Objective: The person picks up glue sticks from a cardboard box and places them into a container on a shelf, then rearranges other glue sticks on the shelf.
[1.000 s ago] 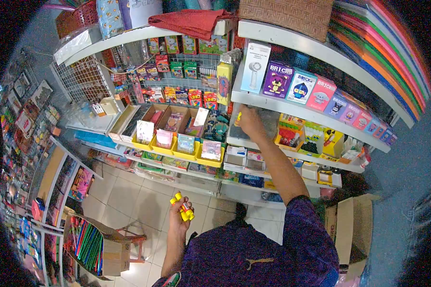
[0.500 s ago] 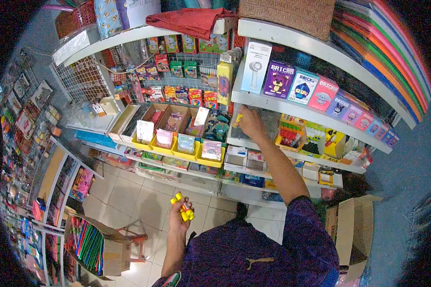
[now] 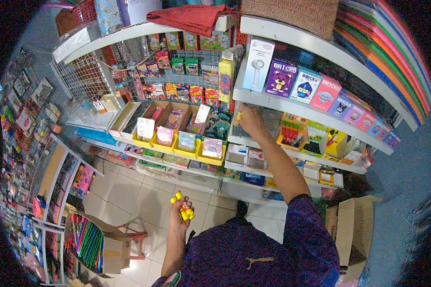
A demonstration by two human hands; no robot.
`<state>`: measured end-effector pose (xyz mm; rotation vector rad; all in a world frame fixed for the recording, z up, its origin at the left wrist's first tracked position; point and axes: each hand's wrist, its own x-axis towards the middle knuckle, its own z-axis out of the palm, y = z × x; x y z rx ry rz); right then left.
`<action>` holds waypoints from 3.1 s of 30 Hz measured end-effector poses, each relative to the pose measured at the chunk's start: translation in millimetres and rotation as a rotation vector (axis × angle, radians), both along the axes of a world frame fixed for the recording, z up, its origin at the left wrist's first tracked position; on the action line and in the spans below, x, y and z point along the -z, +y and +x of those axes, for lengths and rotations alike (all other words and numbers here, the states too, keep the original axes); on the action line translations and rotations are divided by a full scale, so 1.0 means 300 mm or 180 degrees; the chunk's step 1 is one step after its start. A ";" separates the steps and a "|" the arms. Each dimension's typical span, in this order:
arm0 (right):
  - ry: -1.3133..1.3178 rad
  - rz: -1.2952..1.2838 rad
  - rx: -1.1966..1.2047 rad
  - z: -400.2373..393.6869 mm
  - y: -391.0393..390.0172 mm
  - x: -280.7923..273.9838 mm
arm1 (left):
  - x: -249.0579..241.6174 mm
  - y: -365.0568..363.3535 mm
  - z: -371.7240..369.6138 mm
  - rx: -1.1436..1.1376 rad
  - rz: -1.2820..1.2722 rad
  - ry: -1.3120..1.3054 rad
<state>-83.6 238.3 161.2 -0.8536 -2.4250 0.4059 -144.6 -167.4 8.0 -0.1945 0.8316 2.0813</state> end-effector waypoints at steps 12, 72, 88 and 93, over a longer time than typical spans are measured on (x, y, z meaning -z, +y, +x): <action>0.0449 0.0154 0.0082 -0.007 0.023 0.032 | -0.010 0.001 -0.005 0.0085 0.0138 -0.0140; -0.0468 -0.0346 -0.0116 0.031 0.000 -0.016 | -0.060 0.013 0.031 0.0399 0.1194 -0.0556; -0.0658 -0.0022 -0.0161 0.034 -0.070 -0.035 | -0.070 0.058 0.062 0.0623 0.1346 -0.0615; -0.0762 -0.0020 -0.0331 0.044 -0.026 -0.028 | -0.071 0.041 0.068 0.0539 0.1299 -0.0583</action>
